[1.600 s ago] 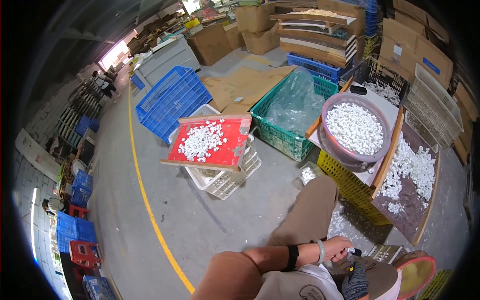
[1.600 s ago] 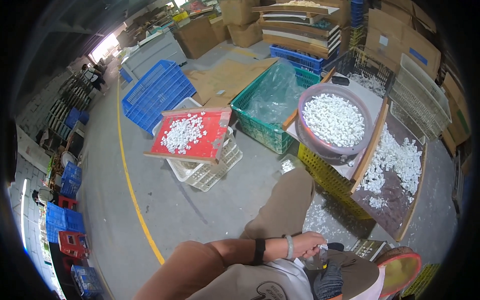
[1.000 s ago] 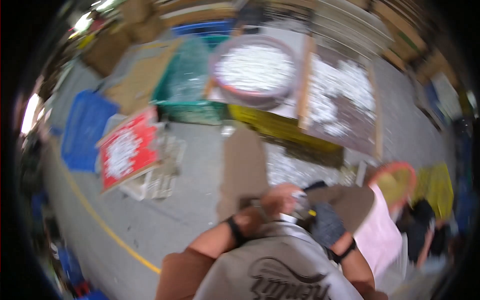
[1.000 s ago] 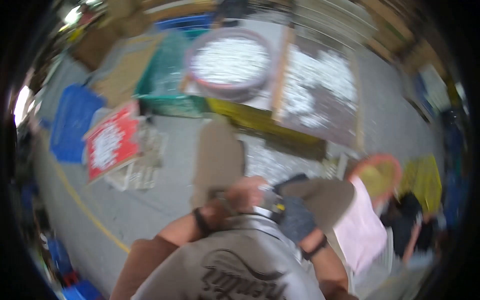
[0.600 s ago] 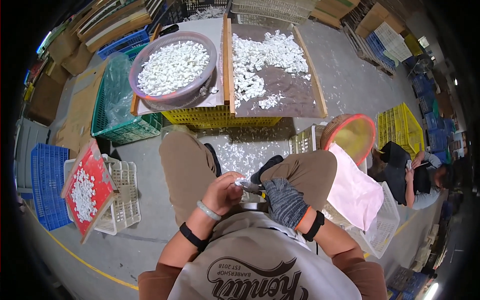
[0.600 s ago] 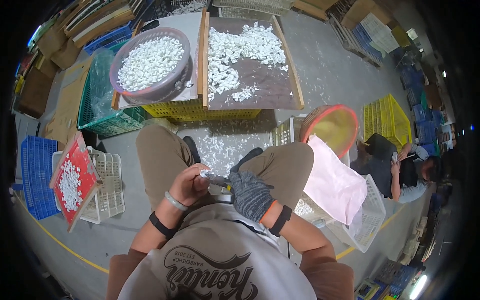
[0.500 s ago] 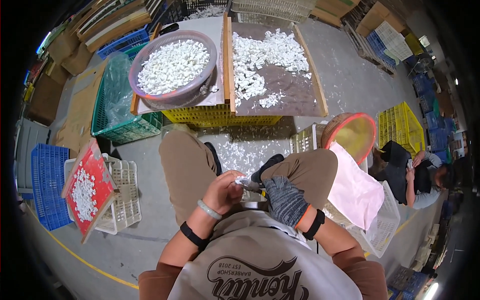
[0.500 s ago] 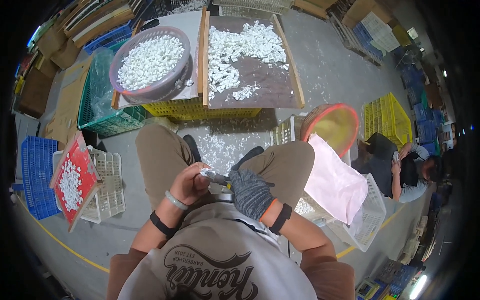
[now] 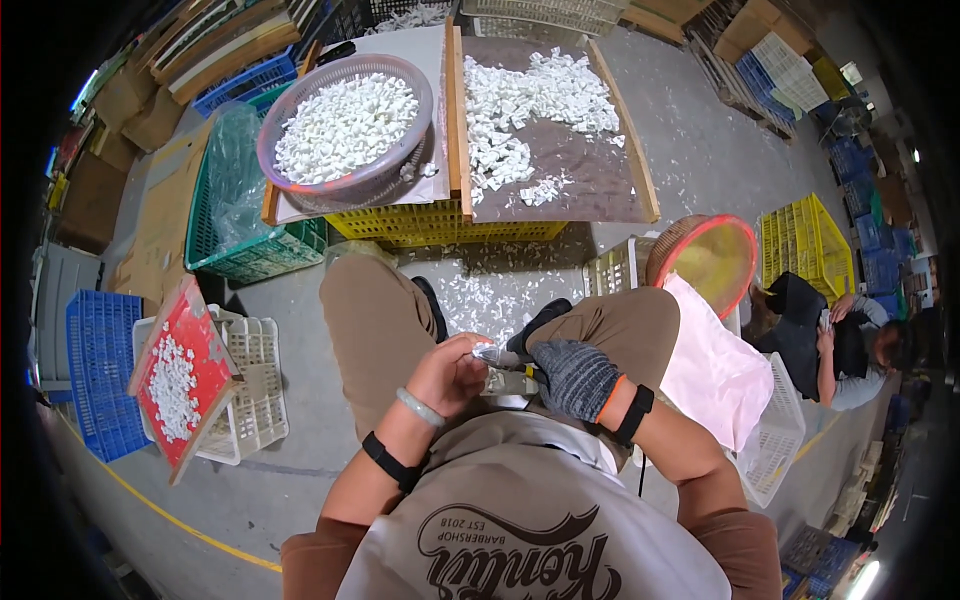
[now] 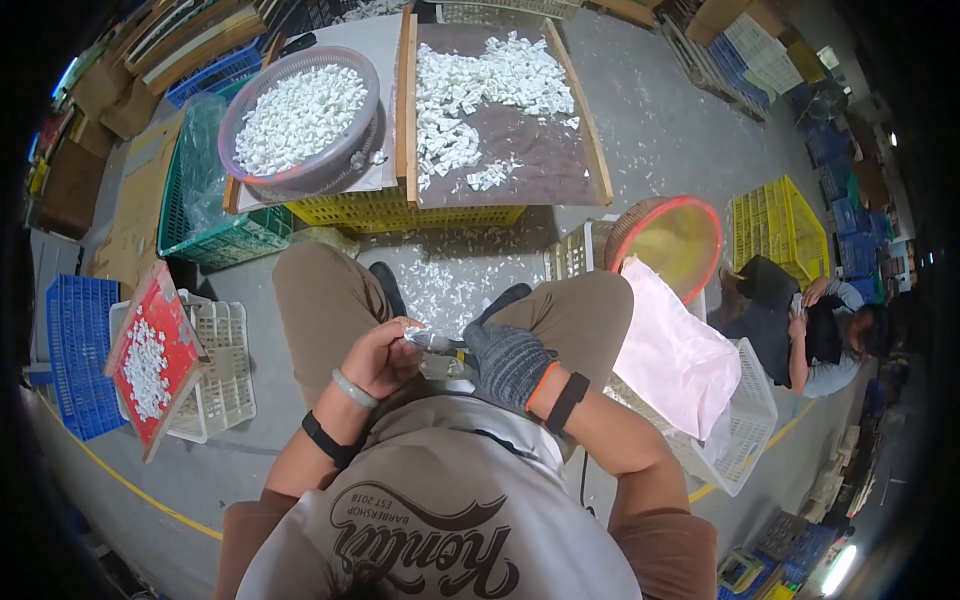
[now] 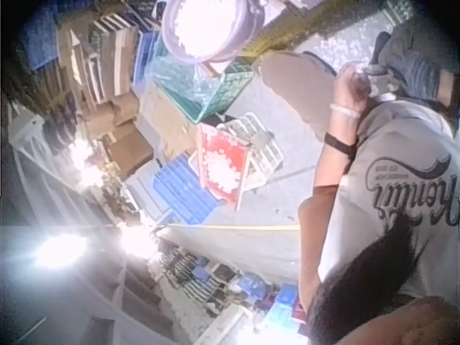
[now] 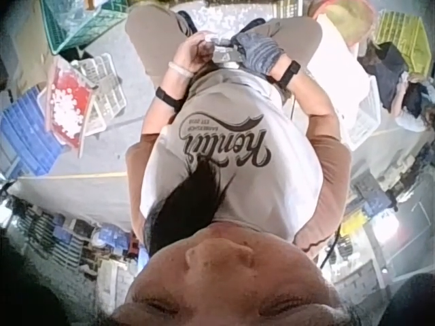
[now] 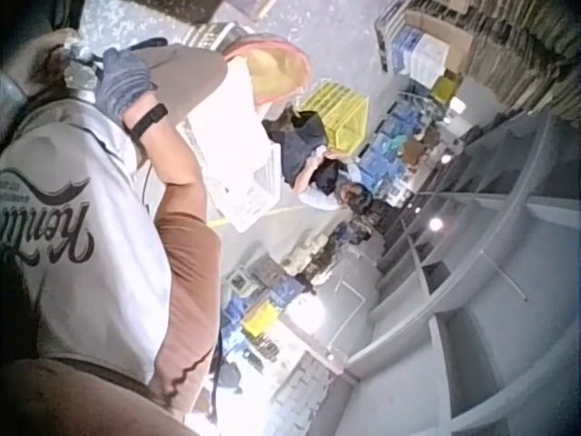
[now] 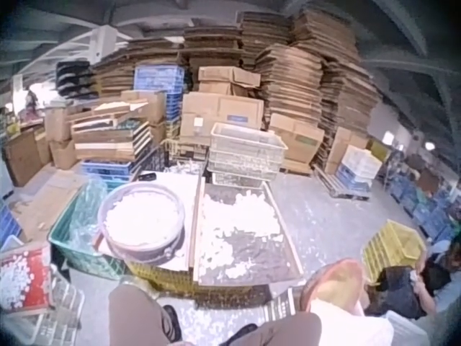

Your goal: Using pliers to trim or clean small white plastic manufacturing components while sitting in a warehouse.

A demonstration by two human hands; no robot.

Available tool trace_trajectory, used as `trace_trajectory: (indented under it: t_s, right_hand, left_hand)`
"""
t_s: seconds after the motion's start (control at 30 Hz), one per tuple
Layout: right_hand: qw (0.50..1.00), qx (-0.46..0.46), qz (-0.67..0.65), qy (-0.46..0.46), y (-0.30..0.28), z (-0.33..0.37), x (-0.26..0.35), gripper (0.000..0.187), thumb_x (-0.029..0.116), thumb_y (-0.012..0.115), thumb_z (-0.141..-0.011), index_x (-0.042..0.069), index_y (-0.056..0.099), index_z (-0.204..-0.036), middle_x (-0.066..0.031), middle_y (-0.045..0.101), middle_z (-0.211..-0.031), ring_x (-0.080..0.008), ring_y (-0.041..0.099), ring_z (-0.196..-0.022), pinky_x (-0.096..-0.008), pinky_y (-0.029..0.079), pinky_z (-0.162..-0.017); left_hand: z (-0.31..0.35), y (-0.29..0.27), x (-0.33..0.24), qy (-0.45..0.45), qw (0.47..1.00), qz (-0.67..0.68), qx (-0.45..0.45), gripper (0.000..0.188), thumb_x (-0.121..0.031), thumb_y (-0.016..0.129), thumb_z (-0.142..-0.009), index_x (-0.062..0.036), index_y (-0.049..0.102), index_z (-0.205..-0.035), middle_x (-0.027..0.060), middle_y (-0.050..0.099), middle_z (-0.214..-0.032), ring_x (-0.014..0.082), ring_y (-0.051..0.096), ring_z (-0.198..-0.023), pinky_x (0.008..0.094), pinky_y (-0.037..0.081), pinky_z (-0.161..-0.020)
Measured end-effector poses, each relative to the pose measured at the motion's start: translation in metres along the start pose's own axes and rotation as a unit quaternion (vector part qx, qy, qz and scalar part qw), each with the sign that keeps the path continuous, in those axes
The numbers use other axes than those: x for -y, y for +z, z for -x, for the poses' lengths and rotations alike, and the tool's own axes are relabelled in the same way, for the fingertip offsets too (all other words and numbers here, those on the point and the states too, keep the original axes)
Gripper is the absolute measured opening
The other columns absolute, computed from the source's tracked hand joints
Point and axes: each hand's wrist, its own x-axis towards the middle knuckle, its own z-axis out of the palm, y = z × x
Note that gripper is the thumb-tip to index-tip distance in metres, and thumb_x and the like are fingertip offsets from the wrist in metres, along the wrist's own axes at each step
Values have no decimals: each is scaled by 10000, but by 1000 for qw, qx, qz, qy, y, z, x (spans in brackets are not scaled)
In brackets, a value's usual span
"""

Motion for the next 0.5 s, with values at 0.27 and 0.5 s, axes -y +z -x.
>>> trace_trajectory:
  t_s: [0.27, 0.5]
  right_hand:
    - [1000, -1, -14, 16, -8, 6, 7, 311, 148, 563, -729, -20, 564, -989, -234, 595, -812, -392, 574, -779, -470, 465, -713]
    - [1000, -26, 9, 3, -2, 8, 8, 381, 118, 562, -707, -9, 535, -1065, -231, 558, -1015, -388, 545, -921, -483, 434, -791]
  left_hand:
    - [-2, -7, -2, -15, 1000, 15, -5, 97, -131, 529, -851, -96, 544, -941, -34, 549, -655, 35, 439, -503, 175, 299, -459]
    - [-1, -7, 0, 14, 999, 30, 34, 85, -96, 471, -883, -69, 544, -915, 6, 516, -654, 55, 427, -493, 171, 335, -429]
